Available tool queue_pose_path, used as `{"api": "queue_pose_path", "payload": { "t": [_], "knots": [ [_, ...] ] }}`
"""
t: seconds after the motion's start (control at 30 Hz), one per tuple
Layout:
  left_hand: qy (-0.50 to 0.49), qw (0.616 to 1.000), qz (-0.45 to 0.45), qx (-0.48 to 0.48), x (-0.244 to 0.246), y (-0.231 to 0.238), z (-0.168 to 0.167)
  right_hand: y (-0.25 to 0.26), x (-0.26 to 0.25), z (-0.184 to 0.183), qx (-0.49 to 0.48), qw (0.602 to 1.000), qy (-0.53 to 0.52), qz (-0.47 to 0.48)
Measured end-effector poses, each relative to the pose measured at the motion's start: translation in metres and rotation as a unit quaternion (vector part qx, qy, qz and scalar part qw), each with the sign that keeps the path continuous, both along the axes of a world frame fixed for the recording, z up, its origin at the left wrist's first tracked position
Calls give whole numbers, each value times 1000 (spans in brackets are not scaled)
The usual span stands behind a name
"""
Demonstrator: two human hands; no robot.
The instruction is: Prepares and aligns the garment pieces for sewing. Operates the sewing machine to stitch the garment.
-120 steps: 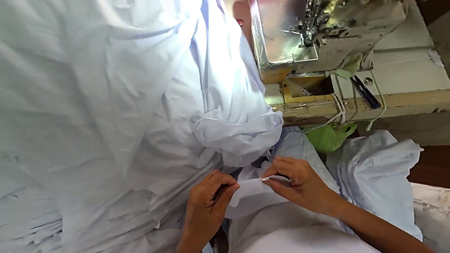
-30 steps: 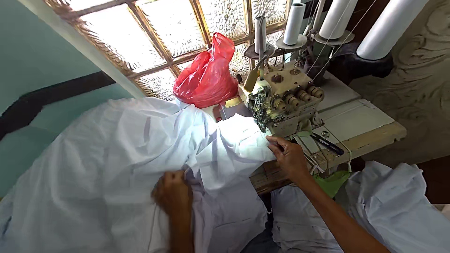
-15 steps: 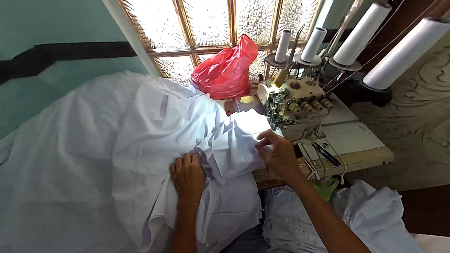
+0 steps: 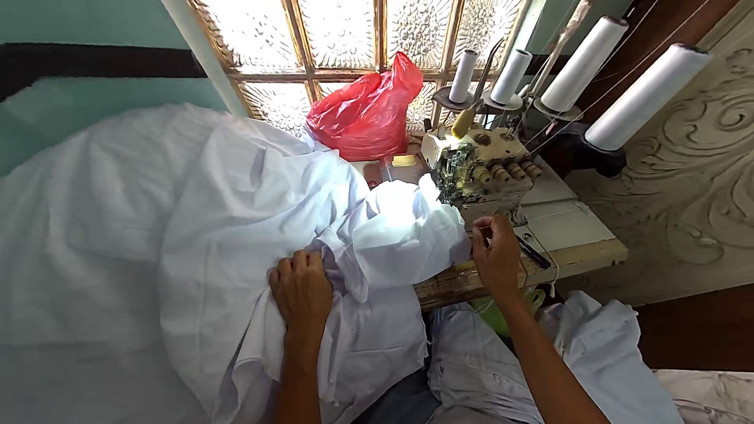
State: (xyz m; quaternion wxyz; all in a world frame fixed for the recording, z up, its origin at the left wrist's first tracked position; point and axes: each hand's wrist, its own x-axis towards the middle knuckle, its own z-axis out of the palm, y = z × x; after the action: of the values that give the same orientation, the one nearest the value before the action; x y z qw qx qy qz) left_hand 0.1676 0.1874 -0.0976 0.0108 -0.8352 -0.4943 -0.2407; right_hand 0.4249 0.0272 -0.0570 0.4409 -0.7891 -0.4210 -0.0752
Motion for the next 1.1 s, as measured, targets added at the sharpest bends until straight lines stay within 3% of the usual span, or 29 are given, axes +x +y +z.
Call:
{"api": "queue_pose_path", "payload": {
  "t": [0.07,0.23,0.37,0.57,0.63,0.7,0.77,0.8,0.87,0.9,0.97,1.1],
  "knots": [
    [-9,1000,-4,-7,0,1,1,0,-11,-3,40,998,-44,10],
    [-76,997,-25,4,0,-6,13,14,-23,-13,4,997,-72,-37],
    [-110,991,-64,28,2,-27,34,12,-16,-4,-4,999,-19,-35],
    [-152,962,-223,-30,9,-73,55,-6,2,-1,-28,996,88,-16],
    [-156,939,-297,-79,15,-90,58,-10,2,5,-21,993,112,9],
    [-134,890,-399,-173,22,-104,62,-16,-2,23,-7,984,156,80],
    [-81,813,-503,-281,34,-108,66,-19,-7,49,38,943,252,213],
    [-46,781,-528,-329,42,-107,69,-19,-9,61,77,901,305,297],
    [16,761,-518,-391,59,-98,82,-16,-11,86,140,806,354,453],
    [35,764,-494,-413,68,-91,90,-14,-10,97,160,782,332,503],
    [45,796,-443,-411,87,-69,107,-10,-6,113,175,785,277,525],
    [96,915,-308,-243,110,-33,141,-3,-2,121,183,811,258,491]
  ]
}}
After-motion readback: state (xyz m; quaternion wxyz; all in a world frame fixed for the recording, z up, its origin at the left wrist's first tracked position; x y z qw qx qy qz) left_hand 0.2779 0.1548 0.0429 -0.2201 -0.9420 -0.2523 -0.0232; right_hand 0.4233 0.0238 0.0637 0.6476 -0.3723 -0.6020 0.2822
